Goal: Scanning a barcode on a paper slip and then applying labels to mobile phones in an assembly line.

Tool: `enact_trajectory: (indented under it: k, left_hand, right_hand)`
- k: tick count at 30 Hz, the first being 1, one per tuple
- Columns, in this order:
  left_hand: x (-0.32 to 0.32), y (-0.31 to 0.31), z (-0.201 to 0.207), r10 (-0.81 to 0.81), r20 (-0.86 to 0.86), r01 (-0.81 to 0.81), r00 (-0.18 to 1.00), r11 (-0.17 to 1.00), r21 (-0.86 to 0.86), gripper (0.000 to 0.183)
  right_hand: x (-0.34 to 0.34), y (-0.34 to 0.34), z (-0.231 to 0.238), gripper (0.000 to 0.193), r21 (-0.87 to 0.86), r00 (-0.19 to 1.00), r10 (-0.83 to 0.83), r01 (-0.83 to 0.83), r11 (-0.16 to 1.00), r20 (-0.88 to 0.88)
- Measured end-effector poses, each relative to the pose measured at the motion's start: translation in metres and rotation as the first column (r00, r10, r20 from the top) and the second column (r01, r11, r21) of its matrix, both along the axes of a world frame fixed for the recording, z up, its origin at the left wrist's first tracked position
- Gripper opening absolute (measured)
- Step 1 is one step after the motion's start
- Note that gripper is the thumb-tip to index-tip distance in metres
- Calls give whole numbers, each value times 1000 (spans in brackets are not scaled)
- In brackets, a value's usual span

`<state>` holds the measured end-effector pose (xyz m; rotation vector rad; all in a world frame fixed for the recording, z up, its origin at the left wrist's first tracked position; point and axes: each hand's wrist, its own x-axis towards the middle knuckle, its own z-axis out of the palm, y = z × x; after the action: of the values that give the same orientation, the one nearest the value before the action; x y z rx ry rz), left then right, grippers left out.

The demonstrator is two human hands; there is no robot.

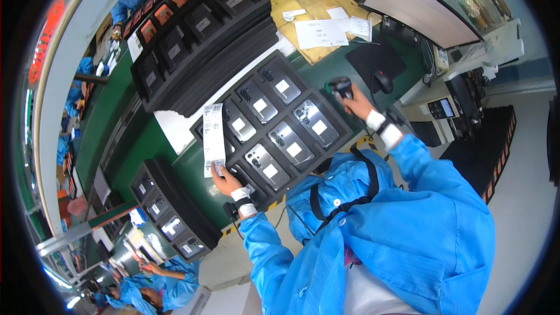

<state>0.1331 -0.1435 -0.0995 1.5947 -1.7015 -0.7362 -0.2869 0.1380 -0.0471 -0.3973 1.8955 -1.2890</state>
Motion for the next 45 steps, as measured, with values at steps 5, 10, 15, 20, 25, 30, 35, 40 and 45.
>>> enact_trajectory:
  k: [5, 10, 15, 20, 25, 30, 35, 40, 45]
  left_hand:
    - [4, -4, 3, 46, 144, -38, 988, 998, -54, 42]
    - [1, -3, 7, 53, 158, -45, 986, 998, -52, 40]
    - [-1, 0, 6, 53, 171, -45, 984, 998, -48, 39]
    - [0, -4, 12, 47, -1, -47, 999, 997, 56, 38]
    - [18, -11, 2, 9, -446, 53, 895, 990, 127, 35]
    - [18, -15, 5, 0, -473, 63, 881, 991, 117, 34]
    - [26, -15, 1, 35, -529, 42, 848, 990, 134, 36]
    - [32, -19, -6, 41, -525, 29, 850, 992, 125, 38]
    - [40, -17, -13, 70, -522, 9, 850, 989, 147, 38]
  right_hand:
    - [67, 30, 51, 68, 44, 942, 317, -323, 945, 105]
    - [84, 21, 52, 72, 220, 902, 422, -397, 891, -85]
    - [110, -9, 81, 78, 132, 829, 552, -559, 819, 87]
    - [138, -24, 53, 74, 133, 732, 662, -649, 749, -163]
    - [147, -46, 70, 76, 128, 671, 739, -729, 672, -57]
    - [194, -78, 60, 82, 10, 562, 800, -817, 576, -209]
    - [204, -98, 58, 78, 170, 465, 884, -869, 465, -41]
    - [221, -110, 66, 83, 78, 423, 902, -900, 429, -84]
    - [244, -133, 70, 85, 109, 340, 940, -933, 342, -44]
